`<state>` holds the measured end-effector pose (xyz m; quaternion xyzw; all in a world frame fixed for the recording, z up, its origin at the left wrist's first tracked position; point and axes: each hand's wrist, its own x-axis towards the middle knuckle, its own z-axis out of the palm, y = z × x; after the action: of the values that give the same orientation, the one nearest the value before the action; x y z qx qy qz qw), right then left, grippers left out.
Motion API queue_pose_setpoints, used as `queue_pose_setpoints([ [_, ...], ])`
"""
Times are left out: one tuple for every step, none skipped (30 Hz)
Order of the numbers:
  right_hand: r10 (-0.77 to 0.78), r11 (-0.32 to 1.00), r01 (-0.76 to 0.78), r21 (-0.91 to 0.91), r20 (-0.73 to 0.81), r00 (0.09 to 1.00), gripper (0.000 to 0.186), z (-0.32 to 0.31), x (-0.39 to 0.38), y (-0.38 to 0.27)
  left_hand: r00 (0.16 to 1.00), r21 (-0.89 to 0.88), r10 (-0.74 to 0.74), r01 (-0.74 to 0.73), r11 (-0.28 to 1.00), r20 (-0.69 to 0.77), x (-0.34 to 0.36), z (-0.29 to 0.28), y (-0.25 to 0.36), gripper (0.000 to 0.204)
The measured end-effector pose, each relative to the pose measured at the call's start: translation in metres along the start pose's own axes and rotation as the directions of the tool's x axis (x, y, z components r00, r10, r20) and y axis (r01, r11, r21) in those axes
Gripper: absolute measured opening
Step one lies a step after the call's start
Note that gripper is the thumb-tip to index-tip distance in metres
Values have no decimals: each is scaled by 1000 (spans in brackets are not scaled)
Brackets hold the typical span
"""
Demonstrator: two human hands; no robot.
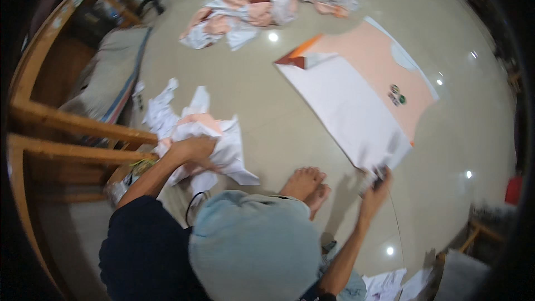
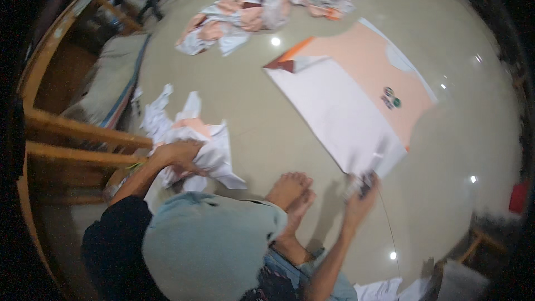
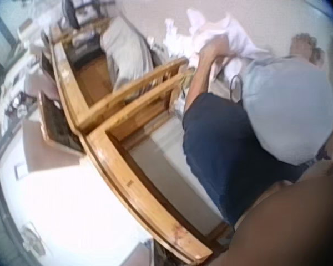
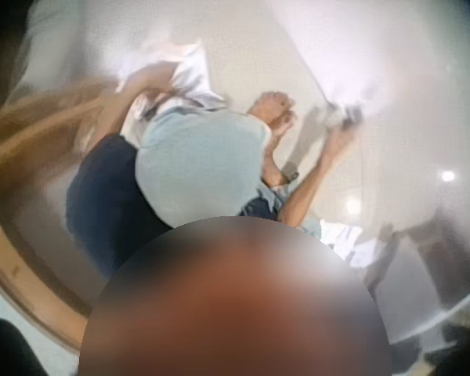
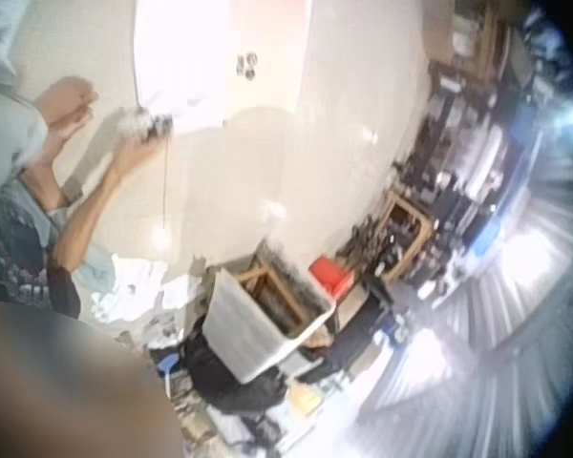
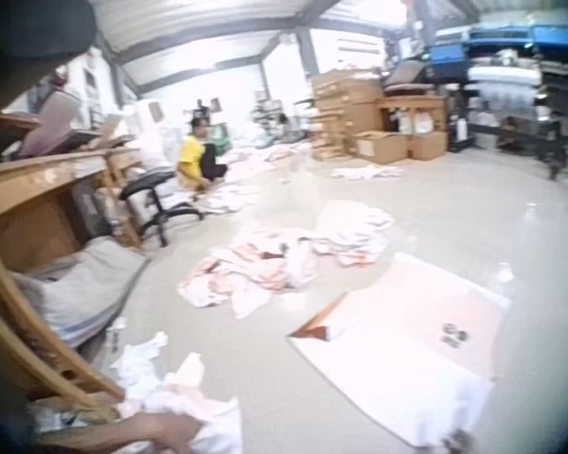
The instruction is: The person uses scissors to cut a large piece of white fabric that has a pink paper pattern attached to it. They carefully follow the pattern's outline to trim the fabric, occasionally lifting and repositioning the material to continue cutting along the edges.
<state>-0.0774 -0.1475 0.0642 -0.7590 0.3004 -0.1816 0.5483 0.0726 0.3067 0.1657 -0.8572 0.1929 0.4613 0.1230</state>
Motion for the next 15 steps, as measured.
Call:
queue_pose_setpoints([
  [-80, 995, 81, -55, 23, 997, 51, 21, 6, 7, 991, 1, 30, -30, 1000, -131, 9, 3, -3, 86],
  [-89, 996, 91, -16, 76, 993, 53, 39, 14, 9, 972, 19, 55, -52, 998, -227, 18, 2, -2, 89],
  [-265, 935, 288, -208, 129, 955, 54, 53, 21, 12, 939, 36, 85, -77, 996, -333, 31, 0, 6, 92],
  [-315, 902, 335, -271, 118, 942, 55, 68, 25, 15, 904, 8, 138, -148, 989, -405, 49, -6, 18, 89],
  [-315, 897, 341, -280, 136, 939, 57, 76, 27, 17, 856, -17, 186, -222, 975, -483, 69, -17, 31, 87],
  [-273, 894, 302, -330, 133, 953, 58, 80, 26, 22, 782, -36, 231, -307, 951, -578, 87, -27, 45, 85],
  [-305, 876, 328, -353, 118, 945, 58, 80, 29, 28, 746, 30, 279, -329, 944, -605, 101, -39, 56, 83],
  [-262, 873, 288, -393, 119, 958, 59, 70, 31, 37, 691, 98, 331, -354, 930, -643, 112, -52, 66, 81],
  [-255, 864, 280, -418, 116, 960, 59, 53, 31, 49, 659, 149, 365, -361, 920, -657, 122, -65, 78, 80],
  [-310, 840, 329, -430, 116, 944, 59, 34, 33, 62, 601, 190, 420, -409, 893, -680, 129, -79, 88, 78],
  [-245, 848, 232, -477, 36, 969, 59, 10, 44, 77, 568, 219, 458, -440, 871, -684, 134, -93, 99, 77],
  [-119, 883, 91, -460, -32, 992, 60, -25, 60, 92, 533, 248, 496, -469, 848, -686, 137, -107, 111, 75],
  [-137, 815, 43, -578, -121, 983, 59, -64, 81, 103, 489, 263, 534, -519, 814, -690, 141, -119, 125, 75],
  [-193, 773, 30, -634, -188, 963, 57, -106, 99, 112, 438, 281, 574, -569, 773, -691, 146, -131, 139, 74],
  [-193, 720, -49, -693, -267, 944, 54, -145, 112, 118, 350, 317, 620, -626, 713, -702, 152, -142, 156, 73],
])
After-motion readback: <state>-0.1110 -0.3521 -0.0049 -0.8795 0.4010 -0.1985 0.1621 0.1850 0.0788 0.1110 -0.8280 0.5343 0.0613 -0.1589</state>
